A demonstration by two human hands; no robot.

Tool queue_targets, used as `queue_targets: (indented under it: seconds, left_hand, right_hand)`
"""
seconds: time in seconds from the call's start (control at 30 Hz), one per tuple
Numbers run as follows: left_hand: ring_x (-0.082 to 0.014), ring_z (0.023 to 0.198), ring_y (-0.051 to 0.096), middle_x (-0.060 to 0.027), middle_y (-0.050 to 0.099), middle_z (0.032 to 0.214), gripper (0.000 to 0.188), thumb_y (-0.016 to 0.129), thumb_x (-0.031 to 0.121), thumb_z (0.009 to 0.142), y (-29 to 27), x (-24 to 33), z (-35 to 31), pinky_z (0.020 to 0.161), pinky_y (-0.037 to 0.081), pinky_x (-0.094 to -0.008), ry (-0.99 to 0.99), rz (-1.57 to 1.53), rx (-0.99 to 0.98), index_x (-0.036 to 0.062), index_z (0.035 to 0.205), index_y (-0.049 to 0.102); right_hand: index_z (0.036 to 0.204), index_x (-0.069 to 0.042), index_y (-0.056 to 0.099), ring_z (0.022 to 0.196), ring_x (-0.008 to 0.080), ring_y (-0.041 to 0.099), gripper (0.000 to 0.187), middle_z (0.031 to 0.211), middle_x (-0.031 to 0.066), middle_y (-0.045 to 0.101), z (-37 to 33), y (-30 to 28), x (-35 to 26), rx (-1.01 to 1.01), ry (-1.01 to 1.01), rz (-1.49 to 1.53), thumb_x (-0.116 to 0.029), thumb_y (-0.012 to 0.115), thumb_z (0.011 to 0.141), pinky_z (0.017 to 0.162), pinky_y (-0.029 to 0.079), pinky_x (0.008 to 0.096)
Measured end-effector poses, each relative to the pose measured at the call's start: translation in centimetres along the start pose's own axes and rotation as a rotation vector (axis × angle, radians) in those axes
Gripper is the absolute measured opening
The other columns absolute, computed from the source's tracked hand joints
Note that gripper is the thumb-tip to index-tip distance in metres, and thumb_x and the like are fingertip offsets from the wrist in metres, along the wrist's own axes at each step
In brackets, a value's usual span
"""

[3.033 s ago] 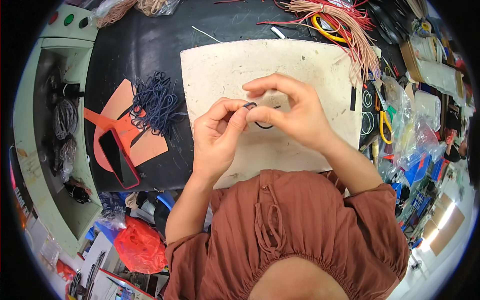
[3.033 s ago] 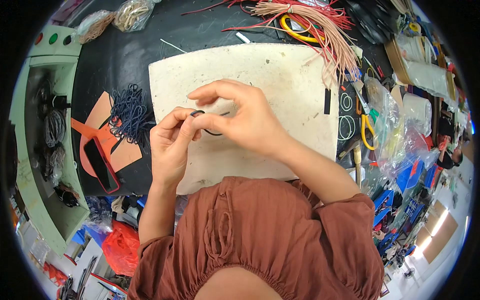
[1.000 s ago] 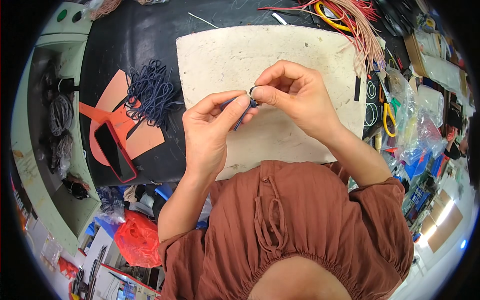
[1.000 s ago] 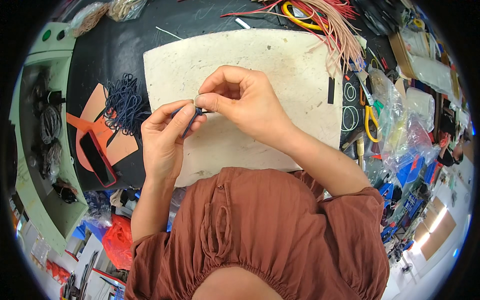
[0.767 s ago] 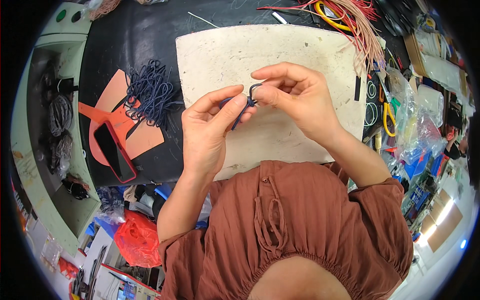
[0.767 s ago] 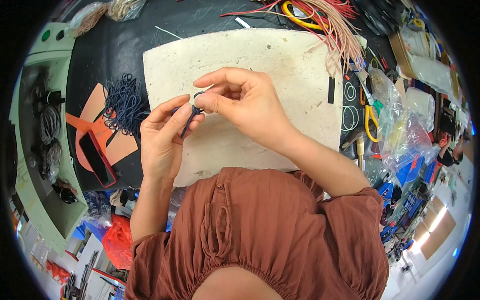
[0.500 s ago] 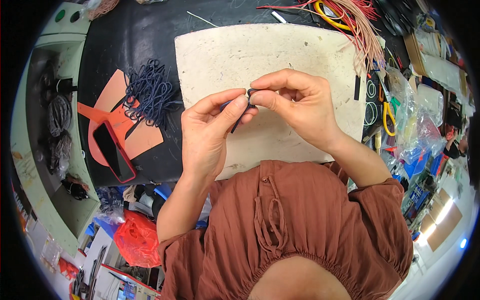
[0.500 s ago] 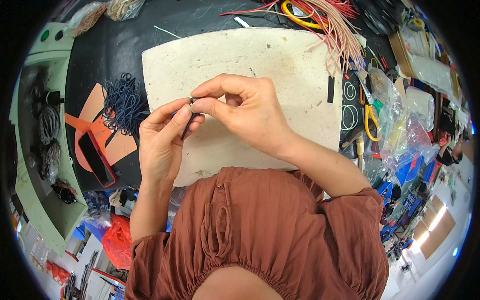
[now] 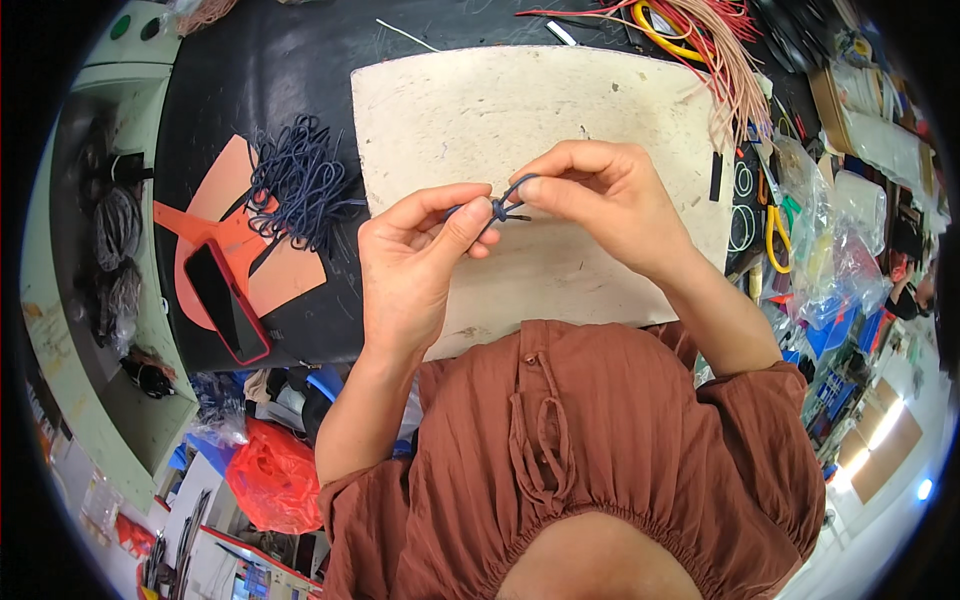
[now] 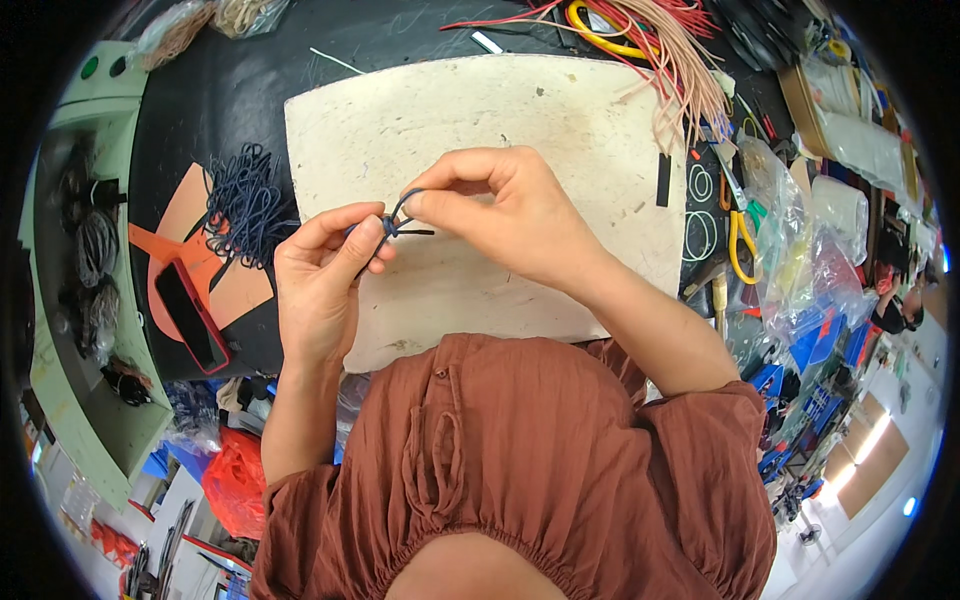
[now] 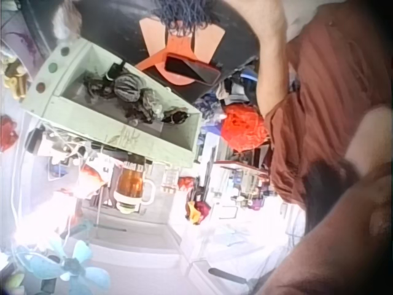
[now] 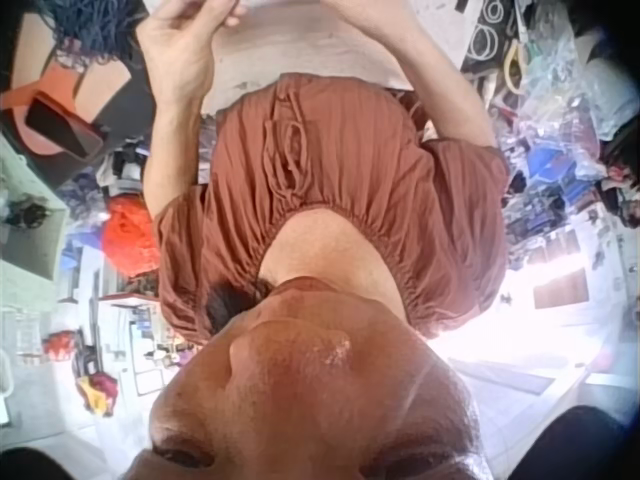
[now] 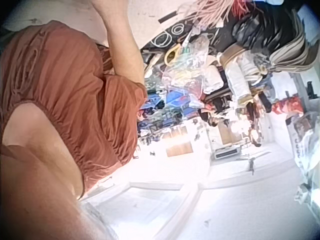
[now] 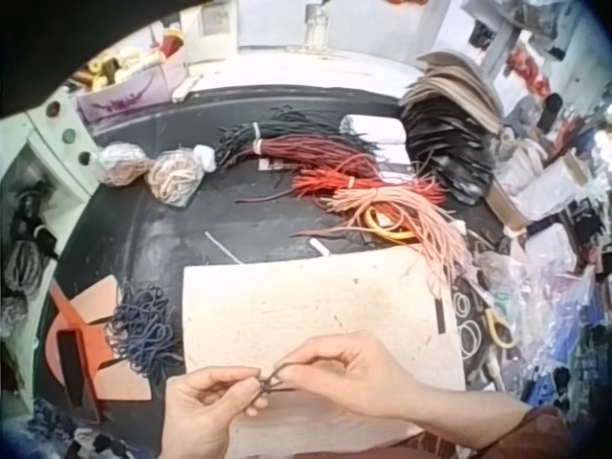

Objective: Tying decorative knots in thin blue and pink cords for shoe manufacturing.

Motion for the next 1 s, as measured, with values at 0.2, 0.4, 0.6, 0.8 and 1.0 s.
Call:
queue_targets:
  seconds: [0.2, 0.4, 0.6, 0.8, 1.0]
  left_hand:
    - [-0.0089, 0.067, 0.059, -0.0077, 0.063, 0.079, 0.019, 0.062, 0.005, 0.083, -0.2, -0.1, 0.2, 0.06, 0.046, -0.0187, -0.004, -0.021, 0.029, -0.0053, 0.099, 0.061]
    - [-0.0082, 0.067, 0.058, -0.0072, 0.062, 0.08, 0.019, 0.062, 0.006, 0.084, -0.2, -0.2, 0.1, 0.06, 0.045, -0.0183, -0.013, -0.047, 0.034, -0.0051, 0.099, 0.061]
    - [-0.0081, 0.066, 0.055, -0.0054, 0.061, 0.076, 0.018, 0.059, 0.005, 0.085, -0.2, -0.3, 0.1, 0.059, 0.043, -0.0176, -0.037, -0.109, 0.03, -0.0044, 0.1, 0.059]
    - [-0.0101, 0.067, 0.056, -0.0063, 0.06, 0.078, 0.018, 0.056, 0.01, 0.088, 0.1, -0.2, 0.1, 0.06, 0.044, -0.0194, -0.025, -0.185, 0.019, -0.0039, 0.098, 0.058]
    - [-0.0117, 0.068, 0.057, -0.006, 0.058, 0.077, 0.02, 0.052, 0.018, 0.091, 0.2, -0.2, 0.0, 0.061, 0.045, -0.021, -0.006, -0.238, 0.027, -0.0018, 0.093, 0.056]
  right_hand:
    - [0.092, 0.002, 0.063, 0.084, 0.0091, 0.058, 0.015, 0.086, 0.0046, 0.064, 0.1, 0.5, 0.6, -0.027, 0.219, 0.351, -0.01, 0.06, 0.084, 0.075, 0.046, 0.0244]
    - [0.085, 0.001, 0.064, 0.067, 0.0087, 0.057, 0.017, 0.073, 0.0038, 0.063, -0.4, 0.9, 0.8, -0.034, 0.062, -0.029, -0.016, 0.064, 0.082, 0.064, 0.045, 0.0227]
    - [0.084, 0.001, 0.064, 0.068, 0.0089, 0.056, 0.015, 0.074, 0.0054, 0.062, -0.5, 0.9, 0.3, -0.015, -0.032, -0.135, -0.014, 0.064, 0.08, 0.064, 0.044, 0.0232]
    - [0.084, 0.0, 0.064, 0.07, 0.0088, 0.055, 0.015, 0.077, 0.0041, 0.062, -0.6, 1.3, 0.4, -0.011, -0.05, -0.128, -0.015, 0.064, 0.081, 0.065, 0.044, 0.024]
    - [0.084, 0.001, 0.063, 0.072, 0.0099, 0.055, 0.017, 0.074, 0.0051, 0.061, -0.6, 1.2, -0.5, -0.02, -0.071, -0.188, -0.015, 0.064, 0.081, 0.066, 0.043, 0.0246]
Point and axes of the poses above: each hand's wrist, its own z-axis towards the middle knuckle, its own y-axis out of the palm, x = y × z, the point moved 4 cm from there along z, towards the middle knuckle
